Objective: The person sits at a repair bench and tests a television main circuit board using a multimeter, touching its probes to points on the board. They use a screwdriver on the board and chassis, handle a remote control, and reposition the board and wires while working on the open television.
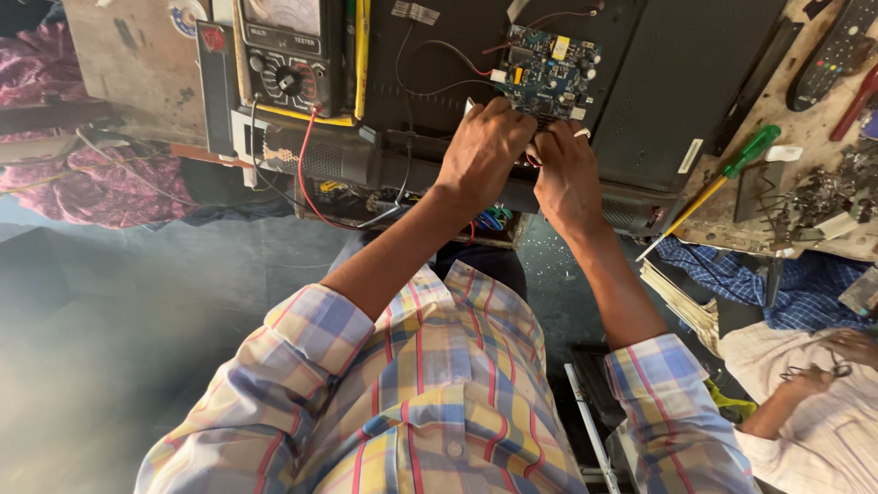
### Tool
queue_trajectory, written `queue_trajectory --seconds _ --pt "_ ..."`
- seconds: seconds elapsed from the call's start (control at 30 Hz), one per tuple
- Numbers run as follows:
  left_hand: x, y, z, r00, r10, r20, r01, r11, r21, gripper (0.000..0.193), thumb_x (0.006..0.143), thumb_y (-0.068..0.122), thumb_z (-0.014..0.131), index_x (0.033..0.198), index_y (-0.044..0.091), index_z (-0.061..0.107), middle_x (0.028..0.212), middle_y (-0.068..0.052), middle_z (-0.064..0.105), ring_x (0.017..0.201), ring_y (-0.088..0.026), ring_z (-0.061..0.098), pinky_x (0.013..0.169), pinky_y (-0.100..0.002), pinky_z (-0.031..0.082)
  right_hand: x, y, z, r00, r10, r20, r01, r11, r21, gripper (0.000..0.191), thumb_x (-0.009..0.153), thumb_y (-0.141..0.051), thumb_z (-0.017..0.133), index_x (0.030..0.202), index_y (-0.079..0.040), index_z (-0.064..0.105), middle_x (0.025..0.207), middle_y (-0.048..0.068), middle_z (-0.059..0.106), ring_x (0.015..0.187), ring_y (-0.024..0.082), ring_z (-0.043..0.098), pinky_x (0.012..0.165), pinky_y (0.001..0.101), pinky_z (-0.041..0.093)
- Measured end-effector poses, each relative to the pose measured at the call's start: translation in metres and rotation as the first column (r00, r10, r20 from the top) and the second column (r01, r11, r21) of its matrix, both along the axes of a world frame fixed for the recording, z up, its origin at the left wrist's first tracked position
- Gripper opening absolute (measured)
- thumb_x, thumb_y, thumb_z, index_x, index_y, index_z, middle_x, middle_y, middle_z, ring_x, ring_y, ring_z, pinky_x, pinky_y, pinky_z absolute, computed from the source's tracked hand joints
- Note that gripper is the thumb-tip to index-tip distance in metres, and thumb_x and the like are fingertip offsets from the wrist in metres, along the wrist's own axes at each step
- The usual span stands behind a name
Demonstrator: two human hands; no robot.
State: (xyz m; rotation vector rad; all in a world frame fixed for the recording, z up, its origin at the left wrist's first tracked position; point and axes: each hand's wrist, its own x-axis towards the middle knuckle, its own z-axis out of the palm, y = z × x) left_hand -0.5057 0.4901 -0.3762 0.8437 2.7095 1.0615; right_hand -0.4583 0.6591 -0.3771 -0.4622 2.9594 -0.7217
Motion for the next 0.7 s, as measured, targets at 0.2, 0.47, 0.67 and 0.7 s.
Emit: queue_trajectory --seconds 0.2,0.47,0.67,0.7 --pt "-0.001 0.000 -0.003 1.000 0.002 -0.005 -0.002 1.000 -0.012 0.013 0.080 0.004 0.069 0.091 0.008 0.062 0.095 -0.008 0.069 0.104 -0.030 0.062 0.091 -0.044 0.050 0.000 -0.001 0.004 0.998 0.046 -0.038 -0.046 0.999 0.003 0.015 0.089 0.010 0.061 0.101 0.002 0.056 0.103 0.018 0.053 0.100 0.038 0.055 0.089 0.0486 0.048" --pt "-0.001 -0.005 -0.002 1.000 -0.008 -0.004 0.008 0.999 0.036 0.010 0.080 0.005 0.068 0.088 0.009 0.063 0.093 -0.006 0.068 0.101 -0.028 0.060 0.087 -0.043 0.049 -0.007 -0.004 0.034 0.998 0.038 0.058 -0.047 0.984 0.169 0.013 0.090 0.004 0.064 0.101 -0.001 0.064 0.106 0.016 0.059 0.088 0.037 0.057 0.082 0.0488 0.048" --pt "0.014 -0.037 0.021 0.996 -0.071 0.052 0.065 0.993 0.103 0.017 0.082 0.003 0.068 0.099 0.005 0.068 0.100 -0.008 0.069 0.099 -0.027 0.060 0.090 -0.042 0.049 0.012 -0.017 0.069 0.950 -0.082 0.302 0.113 0.990 -0.084 0.032 0.091 -0.017 0.078 0.116 -0.001 0.068 0.100 0.014 0.066 0.088 0.033 0.066 0.077 0.0467 0.053" --pt "0.016 -0.042 0.025 0.997 -0.076 0.031 0.071 0.987 0.141 0.027 0.080 0.001 0.067 0.106 0.002 0.069 0.105 -0.010 0.070 0.100 -0.027 0.061 0.089 -0.042 0.049 0.014 -0.019 0.072 0.939 -0.080 0.335 0.135 0.980 -0.144 0.034 0.090 -0.017 0.078 0.118 -0.001 0.066 0.103 0.015 0.066 0.089 0.032 0.068 0.077 0.0448 0.054"
